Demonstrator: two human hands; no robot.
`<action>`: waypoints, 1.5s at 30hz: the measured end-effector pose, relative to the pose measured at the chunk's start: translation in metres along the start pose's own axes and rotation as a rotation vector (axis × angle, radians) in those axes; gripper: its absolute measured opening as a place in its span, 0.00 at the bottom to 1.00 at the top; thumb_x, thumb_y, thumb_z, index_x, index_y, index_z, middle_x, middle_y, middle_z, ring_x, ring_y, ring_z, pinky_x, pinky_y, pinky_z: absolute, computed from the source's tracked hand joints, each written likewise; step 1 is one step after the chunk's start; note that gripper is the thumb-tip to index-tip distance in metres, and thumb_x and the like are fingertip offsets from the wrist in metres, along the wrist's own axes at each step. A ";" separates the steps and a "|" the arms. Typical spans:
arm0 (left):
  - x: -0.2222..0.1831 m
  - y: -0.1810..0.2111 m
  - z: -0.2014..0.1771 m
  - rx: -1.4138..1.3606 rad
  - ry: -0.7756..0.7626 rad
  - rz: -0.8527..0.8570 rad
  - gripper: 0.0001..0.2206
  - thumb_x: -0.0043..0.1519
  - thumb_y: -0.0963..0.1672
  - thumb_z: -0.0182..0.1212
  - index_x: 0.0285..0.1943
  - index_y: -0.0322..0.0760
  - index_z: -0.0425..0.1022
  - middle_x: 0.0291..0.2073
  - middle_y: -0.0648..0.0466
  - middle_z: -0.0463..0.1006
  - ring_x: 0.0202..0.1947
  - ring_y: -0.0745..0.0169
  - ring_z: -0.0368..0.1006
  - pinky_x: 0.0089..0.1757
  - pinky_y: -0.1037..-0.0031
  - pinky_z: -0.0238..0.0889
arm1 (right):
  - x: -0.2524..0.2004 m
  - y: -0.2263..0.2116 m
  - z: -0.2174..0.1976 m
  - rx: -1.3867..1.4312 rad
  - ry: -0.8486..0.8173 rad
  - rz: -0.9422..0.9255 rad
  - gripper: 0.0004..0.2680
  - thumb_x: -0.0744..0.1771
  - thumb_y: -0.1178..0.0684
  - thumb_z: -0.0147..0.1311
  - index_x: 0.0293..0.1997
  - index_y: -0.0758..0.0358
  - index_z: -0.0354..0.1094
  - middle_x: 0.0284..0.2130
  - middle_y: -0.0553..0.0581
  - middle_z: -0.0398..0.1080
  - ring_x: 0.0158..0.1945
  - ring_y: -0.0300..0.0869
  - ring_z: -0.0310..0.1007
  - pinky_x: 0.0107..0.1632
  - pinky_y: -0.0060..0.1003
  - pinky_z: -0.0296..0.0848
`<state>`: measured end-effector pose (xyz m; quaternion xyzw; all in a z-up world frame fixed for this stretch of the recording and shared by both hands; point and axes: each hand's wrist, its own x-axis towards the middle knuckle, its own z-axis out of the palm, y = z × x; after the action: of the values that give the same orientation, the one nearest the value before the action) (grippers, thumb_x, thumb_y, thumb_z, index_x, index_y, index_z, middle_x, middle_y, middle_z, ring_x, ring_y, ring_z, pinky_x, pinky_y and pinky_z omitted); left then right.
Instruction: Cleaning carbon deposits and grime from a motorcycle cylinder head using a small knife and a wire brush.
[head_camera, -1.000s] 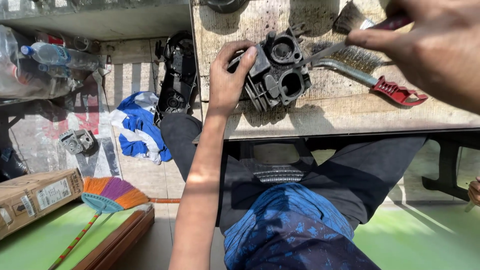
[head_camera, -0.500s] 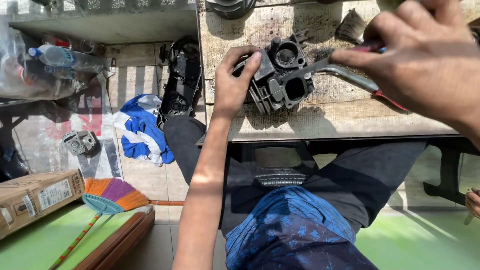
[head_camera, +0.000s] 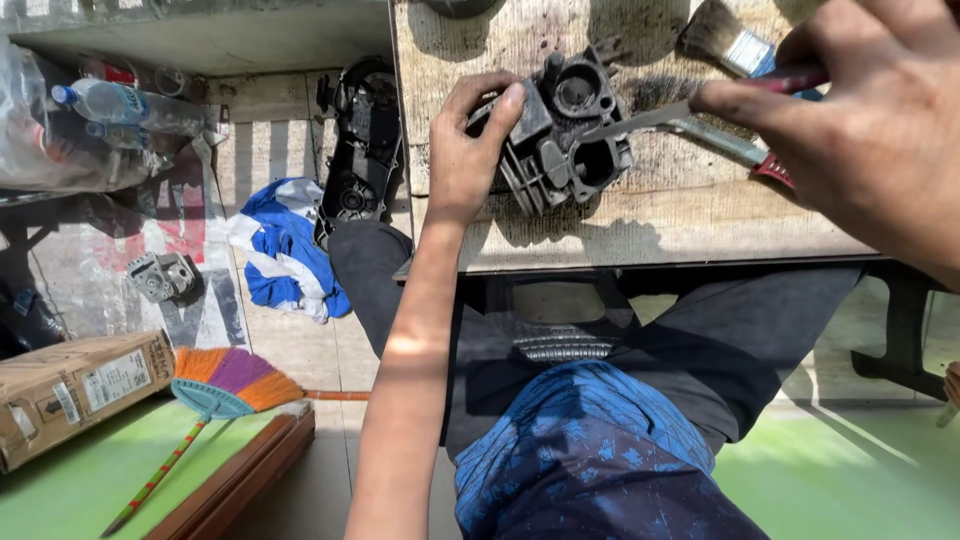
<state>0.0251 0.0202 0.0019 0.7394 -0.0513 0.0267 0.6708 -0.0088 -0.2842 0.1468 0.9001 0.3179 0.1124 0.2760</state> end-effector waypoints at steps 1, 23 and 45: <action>0.004 0.000 0.001 0.003 -0.004 0.004 0.15 0.64 0.50 0.61 0.48 0.34 0.78 0.45 0.53 0.79 0.50 0.61 0.75 0.55 0.69 0.68 | 0.001 0.002 0.000 -0.015 -0.003 0.016 0.16 0.71 0.36 0.60 0.69 0.22 0.74 0.42 0.36 0.74 0.44 0.28 0.67 0.46 0.18 0.70; 0.005 -0.004 0.000 0.011 0.007 -0.021 0.16 0.63 0.50 0.61 0.49 0.32 0.79 0.45 0.51 0.80 0.49 0.59 0.75 0.55 0.69 0.68 | 0.067 0.014 -0.048 0.087 0.034 -0.099 0.07 0.74 0.48 0.54 0.58 0.40 0.76 0.46 0.39 0.80 0.29 0.27 0.80 0.25 0.21 0.74; 0.007 -0.009 0.006 0.002 0.026 -0.038 0.22 0.60 0.56 0.61 0.48 0.35 0.80 0.45 0.50 0.81 0.52 0.55 0.77 0.59 0.57 0.67 | -0.009 -0.010 -0.022 -0.255 0.023 -0.063 0.16 0.73 0.36 0.53 0.72 0.27 0.71 0.38 0.32 0.66 0.36 0.25 0.62 0.50 0.23 0.62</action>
<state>0.0329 0.0149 -0.0068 0.7406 -0.0284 0.0236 0.6710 -0.0289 -0.2744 0.1588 0.8459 0.3323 0.1534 0.3879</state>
